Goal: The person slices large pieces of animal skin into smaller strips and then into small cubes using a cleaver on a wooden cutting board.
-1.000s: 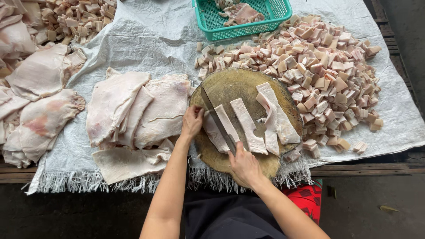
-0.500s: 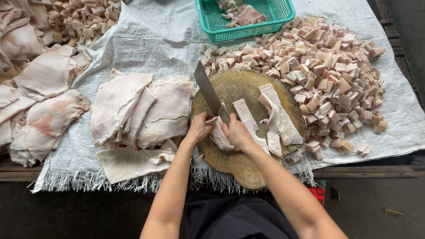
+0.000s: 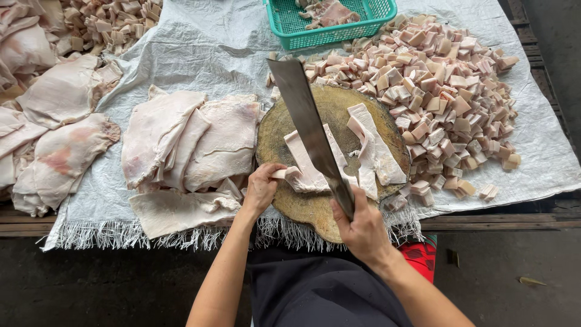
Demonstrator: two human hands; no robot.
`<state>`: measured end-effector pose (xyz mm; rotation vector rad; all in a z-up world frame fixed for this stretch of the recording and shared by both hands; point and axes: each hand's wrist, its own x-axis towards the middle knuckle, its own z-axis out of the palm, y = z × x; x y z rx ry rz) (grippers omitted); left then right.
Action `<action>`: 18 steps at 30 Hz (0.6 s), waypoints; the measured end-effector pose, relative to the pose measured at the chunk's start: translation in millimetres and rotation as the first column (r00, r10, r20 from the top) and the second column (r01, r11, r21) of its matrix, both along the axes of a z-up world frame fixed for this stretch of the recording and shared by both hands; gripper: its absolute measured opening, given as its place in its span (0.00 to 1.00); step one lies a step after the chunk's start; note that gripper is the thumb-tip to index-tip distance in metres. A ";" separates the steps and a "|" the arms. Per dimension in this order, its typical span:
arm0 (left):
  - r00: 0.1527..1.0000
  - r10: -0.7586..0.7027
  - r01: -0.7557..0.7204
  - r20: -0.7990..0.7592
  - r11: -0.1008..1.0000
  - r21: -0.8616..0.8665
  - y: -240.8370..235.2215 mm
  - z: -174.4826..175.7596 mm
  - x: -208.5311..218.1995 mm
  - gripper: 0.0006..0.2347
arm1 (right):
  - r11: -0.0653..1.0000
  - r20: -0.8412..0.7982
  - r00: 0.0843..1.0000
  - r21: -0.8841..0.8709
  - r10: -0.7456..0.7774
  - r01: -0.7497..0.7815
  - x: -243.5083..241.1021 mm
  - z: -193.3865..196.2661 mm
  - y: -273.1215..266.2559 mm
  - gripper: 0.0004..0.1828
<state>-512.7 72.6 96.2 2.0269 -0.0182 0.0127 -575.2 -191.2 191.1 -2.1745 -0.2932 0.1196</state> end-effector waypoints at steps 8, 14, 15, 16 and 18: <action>0.990 0.044 -0.047 -0.133 0.999 -0.022 -0.9 5.2 -7.4 0.13 | 0.939 -0.230 0.973 -0.341 -0.027 -0.055 -4.9 -95.5 1.4 0.19; 0.969 -0.066 -0.035 -0.239 0.918 -0.394 20.0 12.2 3.2 0.12 | 0.940 -0.183 0.983 -0.338 -0.015 -0.049 -15.0 -83.8 4.8 0.21; 0.953 -0.104 -0.033 -0.286 0.898 -0.439 24.5 15.3 6.2 0.10 | 0.942 -0.206 0.978 -0.328 -0.004 -0.065 -17.5 -79.7 3.2 0.22; 0.933 -0.145 -0.035 -0.330 0.875 -0.483 29.3 18.6 8.6 0.09 | 0.944 -0.230 0.973 -0.319 0.007 -0.082 -20.5 -74.3 -0.9 0.23; 0.907 -0.132 -0.045 -0.399 0.914 -0.404 27.6 19.5 25.3 0.10 | 0.963 -0.301 0.954 -0.260 -0.008 -0.074 -22.5 -61.3 -12.0 0.22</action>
